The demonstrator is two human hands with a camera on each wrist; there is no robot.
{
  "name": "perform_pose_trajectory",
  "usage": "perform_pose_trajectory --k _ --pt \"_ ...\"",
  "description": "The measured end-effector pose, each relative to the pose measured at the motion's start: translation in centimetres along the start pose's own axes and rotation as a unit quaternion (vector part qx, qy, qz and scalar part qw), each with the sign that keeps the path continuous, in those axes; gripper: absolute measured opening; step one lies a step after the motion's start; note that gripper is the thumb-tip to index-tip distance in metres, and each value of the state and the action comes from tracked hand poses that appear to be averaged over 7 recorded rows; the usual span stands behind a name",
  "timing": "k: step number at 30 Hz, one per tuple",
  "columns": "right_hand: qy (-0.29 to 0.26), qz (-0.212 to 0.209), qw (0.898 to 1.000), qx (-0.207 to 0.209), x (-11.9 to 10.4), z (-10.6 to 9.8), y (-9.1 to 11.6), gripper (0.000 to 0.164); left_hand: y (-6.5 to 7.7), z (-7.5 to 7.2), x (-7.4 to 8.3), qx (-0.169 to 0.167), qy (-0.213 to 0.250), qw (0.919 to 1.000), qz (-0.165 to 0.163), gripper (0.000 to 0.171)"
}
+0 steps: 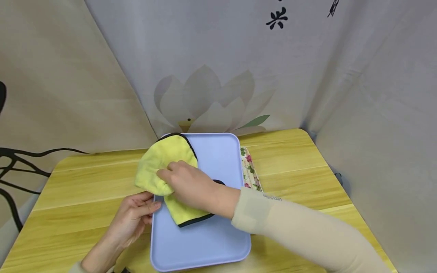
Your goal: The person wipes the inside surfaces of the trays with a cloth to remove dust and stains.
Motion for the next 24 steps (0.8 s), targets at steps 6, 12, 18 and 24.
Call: perform_pose_trajectory --k 6,12,18,24 --pt "0.005 -0.002 1.000 0.008 0.4 0.0 1.3 0.055 -0.2 0.0 0.2 0.007 -0.008 0.9999 0.003 0.046" --pt "0.006 0.007 1.000 0.010 1.4 -0.1 2.7 0.057 -0.1 -0.1 0.2 0.033 -0.012 0.9993 -0.010 0.045" --pt "-0.005 0.038 0.999 0.012 3.4 -0.1 4.5 0.057 0.0 -0.2 0.3 0.052 -0.016 0.9983 -0.020 0.051" --pt "0.001 0.066 0.997 0.030 5.6 -0.4 5.9 0.057 0.1 -0.2 0.5 0.051 -0.010 0.9985 -0.013 0.051"
Point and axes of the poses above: each hand's wrist, its own y-axis away from the middle knuckle, its own z-axis out of the palm, x = y × z, the point moved 6 cm from there along -y, towards the middle knuckle, and after that the axes turned 8 degrees about -x, right-handed, at the moved point
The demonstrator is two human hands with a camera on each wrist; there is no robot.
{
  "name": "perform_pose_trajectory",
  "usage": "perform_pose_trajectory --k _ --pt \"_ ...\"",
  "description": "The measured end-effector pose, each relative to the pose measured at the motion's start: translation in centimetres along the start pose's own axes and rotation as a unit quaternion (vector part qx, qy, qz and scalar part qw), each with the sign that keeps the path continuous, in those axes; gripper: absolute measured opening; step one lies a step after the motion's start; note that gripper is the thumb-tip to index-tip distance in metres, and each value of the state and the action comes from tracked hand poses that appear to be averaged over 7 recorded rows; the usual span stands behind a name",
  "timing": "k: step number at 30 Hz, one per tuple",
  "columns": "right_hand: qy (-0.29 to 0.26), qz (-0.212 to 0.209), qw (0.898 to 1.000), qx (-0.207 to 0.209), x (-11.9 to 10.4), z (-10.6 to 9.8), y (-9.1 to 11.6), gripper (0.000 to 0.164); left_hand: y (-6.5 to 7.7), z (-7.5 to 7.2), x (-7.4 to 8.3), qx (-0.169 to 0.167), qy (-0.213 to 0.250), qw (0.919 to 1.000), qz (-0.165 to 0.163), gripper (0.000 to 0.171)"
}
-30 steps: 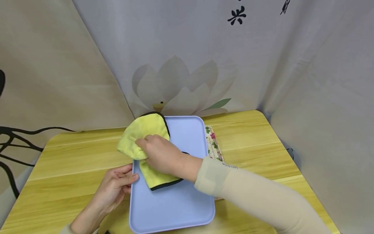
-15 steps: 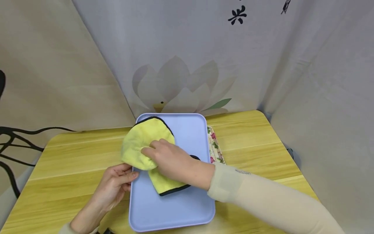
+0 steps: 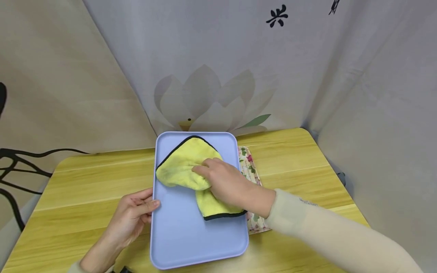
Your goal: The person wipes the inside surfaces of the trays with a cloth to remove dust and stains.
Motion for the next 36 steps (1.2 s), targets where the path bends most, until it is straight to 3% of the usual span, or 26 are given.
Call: perform_pose_trajectory --k 13,36 --pt "0.024 0.054 0.998 0.036 3.5 -1.1 0.8 0.060 0.1 -0.3 0.1 -0.015 0.011 0.9997 0.016 0.052" --pt "0.023 0.053 0.997 0.058 3.0 -0.1 2.2 0.060 -0.1 -0.5 -0.2 0.013 0.036 0.9990 0.024 0.052"
Point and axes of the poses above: each hand's wrist, its own y-axis away from the middle knuckle, its own z-axis out of the palm, x = y × z, the point moved 6 cm from there along -y, towards the middle knuckle, and after that the axes turned 8 degrees about -x, right-handed, at the moved point
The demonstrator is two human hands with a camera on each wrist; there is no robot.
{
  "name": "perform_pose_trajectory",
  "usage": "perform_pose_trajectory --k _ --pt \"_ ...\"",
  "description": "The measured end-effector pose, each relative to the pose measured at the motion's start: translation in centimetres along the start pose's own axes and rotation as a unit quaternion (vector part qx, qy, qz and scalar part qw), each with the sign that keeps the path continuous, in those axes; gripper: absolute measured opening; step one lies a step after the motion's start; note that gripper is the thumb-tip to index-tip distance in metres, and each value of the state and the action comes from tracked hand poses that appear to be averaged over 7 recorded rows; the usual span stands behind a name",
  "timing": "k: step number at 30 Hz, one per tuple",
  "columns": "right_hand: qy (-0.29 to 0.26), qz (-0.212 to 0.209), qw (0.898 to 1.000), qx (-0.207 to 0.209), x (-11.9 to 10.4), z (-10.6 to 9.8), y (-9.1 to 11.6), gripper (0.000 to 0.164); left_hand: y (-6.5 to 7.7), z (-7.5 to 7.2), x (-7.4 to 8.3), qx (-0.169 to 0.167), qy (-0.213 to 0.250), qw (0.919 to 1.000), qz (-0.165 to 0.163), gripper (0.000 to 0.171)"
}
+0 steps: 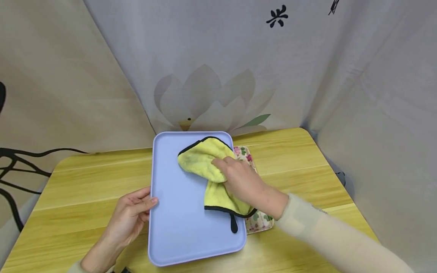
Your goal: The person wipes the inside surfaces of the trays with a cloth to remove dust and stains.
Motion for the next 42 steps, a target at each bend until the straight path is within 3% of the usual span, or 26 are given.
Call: perform_pose_trajectory --k 17,27,33,42 --pt "-0.018 -0.003 1.000 0.001 -1.0 1.3 1.5 0.063 -0.2 -0.5 0.4 0.001 0.021 0.9996 0.019 0.054" --pt "-0.019 -0.014 1.000 0.003 -2.0 1.9 2.5 0.065 -0.5 -0.7 0.6 0.024 0.027 0.9990 0.028 0.054" --pt "-0.053 -0.012 0.998 0.007 -2.9 2.3 2.1 0.061 -0.6 -0.8 0.8 0.026 0.035 0.9985 0.034 0.048" --pt "-0.076 -0.035 0.996 -0.023 -5.7 3.5 0.7 0.060 -0.6 -0.9 0.5 0.031 0.046 0.9974 0.047 0.045"
Point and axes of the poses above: each hand's wrist, its own y-axis away from the middle knuckle, its own z-axis out of the palm, x = y × z, the point moved 6 cm from there along -y, towards the middle knuckle, and after that the axes turned 8 degrees about -x, right-handed, at the moved point
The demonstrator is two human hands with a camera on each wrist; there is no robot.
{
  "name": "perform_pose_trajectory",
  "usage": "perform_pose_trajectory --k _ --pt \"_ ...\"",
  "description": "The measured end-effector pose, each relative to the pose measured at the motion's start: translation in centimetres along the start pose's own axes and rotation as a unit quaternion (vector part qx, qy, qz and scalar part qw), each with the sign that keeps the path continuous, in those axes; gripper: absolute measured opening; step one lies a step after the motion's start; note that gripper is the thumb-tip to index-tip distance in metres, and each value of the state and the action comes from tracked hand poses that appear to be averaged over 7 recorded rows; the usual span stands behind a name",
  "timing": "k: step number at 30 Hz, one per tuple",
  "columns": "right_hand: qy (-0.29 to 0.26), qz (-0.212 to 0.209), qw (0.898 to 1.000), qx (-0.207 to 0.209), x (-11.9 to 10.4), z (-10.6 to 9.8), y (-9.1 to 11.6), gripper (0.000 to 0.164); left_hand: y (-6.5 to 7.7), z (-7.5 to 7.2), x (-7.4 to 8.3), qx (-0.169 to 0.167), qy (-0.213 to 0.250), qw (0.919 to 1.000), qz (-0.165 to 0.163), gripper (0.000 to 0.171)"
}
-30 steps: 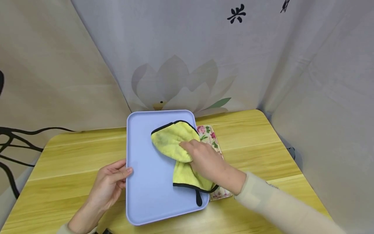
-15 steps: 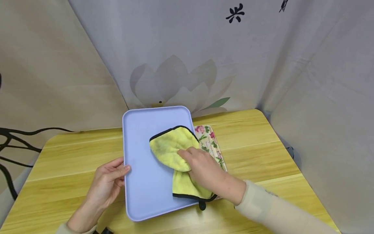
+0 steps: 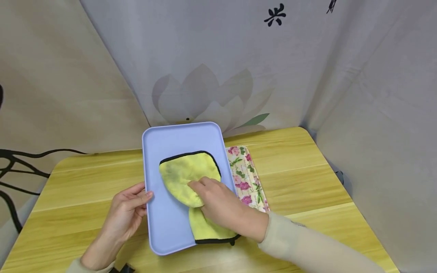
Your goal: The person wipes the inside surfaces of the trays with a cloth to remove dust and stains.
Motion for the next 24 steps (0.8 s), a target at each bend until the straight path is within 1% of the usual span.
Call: perform_pose_trajectory --k 3,7,12,15,19,24 --pt "-0.006 0.000 1.000 -0.020 -0.8 0.3 -0.6 0.060 -0.1 0.1 -0.2 0.003 0.001 1.0000 0.001 0.044" --pt "-0.011 -0.002 0.999 -0.043 -1.9 0.6 -1.4 0.059 -0.2 0.4 -0.4 0.005 -0.009 0.9999 0.001 0.049" --pt "-0.015 -0.030 0.999 -0.036 -3.4 0.9 -2.3 0.054 -0.1 0.7 -0.5 0.017 -0.023 0.9996 0.003 0.054" --pt "-0.025 -0.040 0.998 -0.035 -4.2 1.3 -2.6 0.053 0.0 0.7 -0.5 0.026 -0.021 0.9994 0.005 0.053" --pt "-0.063 -0.030 0.997 -0.039 -5.0 1.7 -2.9 0.050 0.1 0.8 -0.5 0.026 -0.013 0.9995 0.013 0.044" --pt "-0.117 -0.006 0.992 -0.048 -5.7 2.0 -2.9 0.038 0.0 0.8 -0.5 0.029 -0.010 0.9994 0.014 0.039"
Point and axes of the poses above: each hand's wrist, its own y-axis away from the middle knuckle, its own z-axis out of the palm, x = y × z, the point moved 6 cm from there along -y, towards the middle knuckle, and after that the axes turned 8 degrees about -x, right-handed, at the moved point
